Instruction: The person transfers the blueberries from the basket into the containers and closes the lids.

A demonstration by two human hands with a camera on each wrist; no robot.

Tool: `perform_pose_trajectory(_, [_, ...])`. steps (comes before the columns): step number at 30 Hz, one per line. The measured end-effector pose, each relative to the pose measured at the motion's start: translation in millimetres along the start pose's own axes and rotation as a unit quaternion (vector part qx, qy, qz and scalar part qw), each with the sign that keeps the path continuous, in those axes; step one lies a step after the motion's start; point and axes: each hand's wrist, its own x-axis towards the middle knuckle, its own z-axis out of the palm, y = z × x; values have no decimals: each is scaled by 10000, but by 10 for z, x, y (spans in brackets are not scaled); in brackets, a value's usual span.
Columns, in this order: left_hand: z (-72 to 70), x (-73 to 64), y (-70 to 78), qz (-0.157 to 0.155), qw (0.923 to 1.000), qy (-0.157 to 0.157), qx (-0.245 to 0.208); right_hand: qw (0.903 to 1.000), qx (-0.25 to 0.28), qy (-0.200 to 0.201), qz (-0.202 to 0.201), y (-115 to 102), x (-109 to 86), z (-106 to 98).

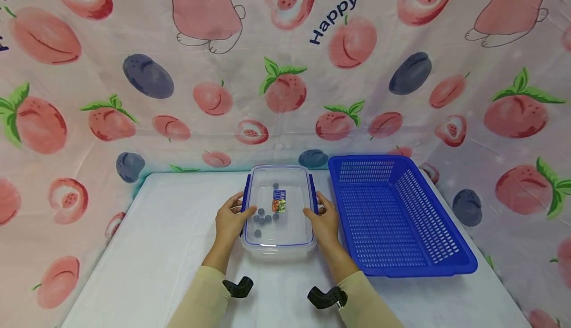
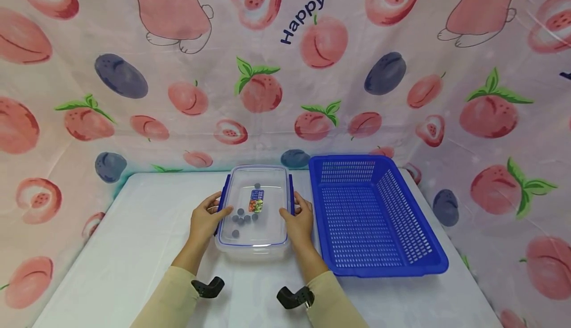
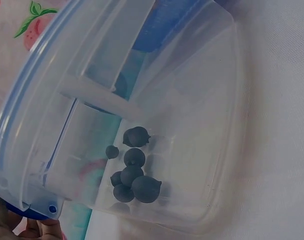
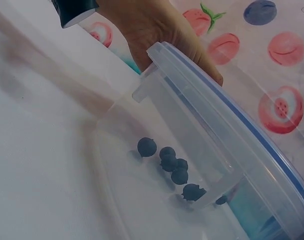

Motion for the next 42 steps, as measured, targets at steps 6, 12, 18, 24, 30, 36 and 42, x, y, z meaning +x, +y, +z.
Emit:
perform_pose_trajectory(6, [-4,2,27,-50,10000,-84,-18,10000,5,-5,-24,-29,2,-16])
perform_pose_trajectory(12, [-5,25,54,-122,9998,-135,-43,9997,20,-77,221,-63,28,-19])
perform_pose_trajectory(18, [-4,42,79,-79,9997,-214,-73,9982,230,-118,540,-129,43,-25])
perform_pose_trajectory(24, [4,33,120,-40,9997,-200,-94,9982,279,-77,531,-151,49,-34])
perform_pose_trajectory(30, [6,27,121,-27,9996,-234,-162,9978,349,-94,559,-140,52,-41])
perform_pose_trajectory(36, [-15,22,109,-36,9997,-225,-121,9982,359,-65,480,-119,55,-11])
perform_pose_trajectory(42, [-13,18,40,-63,9998,-155,-119,9985,342,-29,415,-81,54,26])
